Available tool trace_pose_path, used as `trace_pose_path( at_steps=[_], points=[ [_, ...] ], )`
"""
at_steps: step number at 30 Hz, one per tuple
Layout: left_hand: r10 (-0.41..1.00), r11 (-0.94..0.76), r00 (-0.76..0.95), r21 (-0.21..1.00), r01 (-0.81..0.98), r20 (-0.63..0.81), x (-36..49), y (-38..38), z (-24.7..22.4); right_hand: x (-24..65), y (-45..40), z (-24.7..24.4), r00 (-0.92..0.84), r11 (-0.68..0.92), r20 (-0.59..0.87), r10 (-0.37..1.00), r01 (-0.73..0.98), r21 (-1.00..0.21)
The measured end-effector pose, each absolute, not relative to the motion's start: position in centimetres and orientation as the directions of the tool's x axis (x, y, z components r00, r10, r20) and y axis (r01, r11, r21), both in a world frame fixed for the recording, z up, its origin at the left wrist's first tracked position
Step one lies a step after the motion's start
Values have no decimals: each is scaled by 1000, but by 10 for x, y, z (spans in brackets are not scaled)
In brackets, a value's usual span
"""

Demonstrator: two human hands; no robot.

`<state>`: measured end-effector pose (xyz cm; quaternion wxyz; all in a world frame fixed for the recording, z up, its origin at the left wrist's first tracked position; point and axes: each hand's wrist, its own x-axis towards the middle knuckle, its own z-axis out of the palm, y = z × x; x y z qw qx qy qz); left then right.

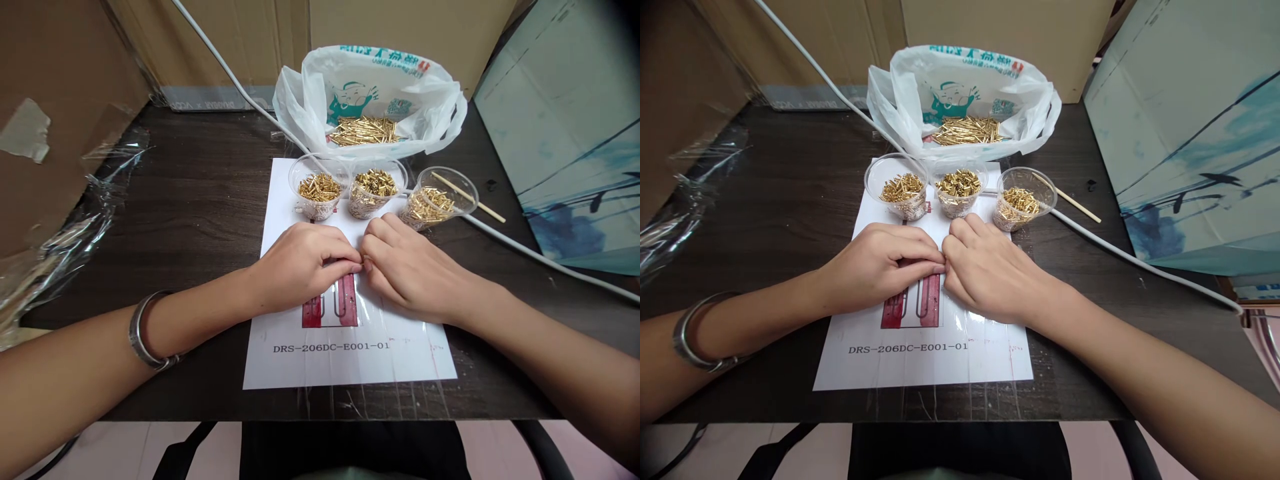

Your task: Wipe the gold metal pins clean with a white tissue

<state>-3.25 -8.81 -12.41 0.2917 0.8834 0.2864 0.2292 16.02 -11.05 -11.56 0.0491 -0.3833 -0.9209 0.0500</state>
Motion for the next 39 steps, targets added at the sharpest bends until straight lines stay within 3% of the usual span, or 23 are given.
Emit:
trace_pose_path(
  at_steps=[9,15,26,32,39],
  points=[
    [688,-652,678,629,423,257,-31,-92,-120,159,-112,-117,-694,697,68,717,715,-49],
    [804,-506,574,682,528,152,-31,-95,-115,158,-113,-118,-692,697,89,716,717,-32],
    [804,-505,579,670,545,136,-32,-95,-114,155,-111,-121,-698,703,102,709,710,-30],
    [801,-482,583,724,494,136,-34,-95,-113,156,-112,-121,-654,660,95,751,737,-141],
    [789,-509,589,726,463,177,-35,-93,-114,167,-111,-120,-608,627,205,767,644,-438]
  ],
)
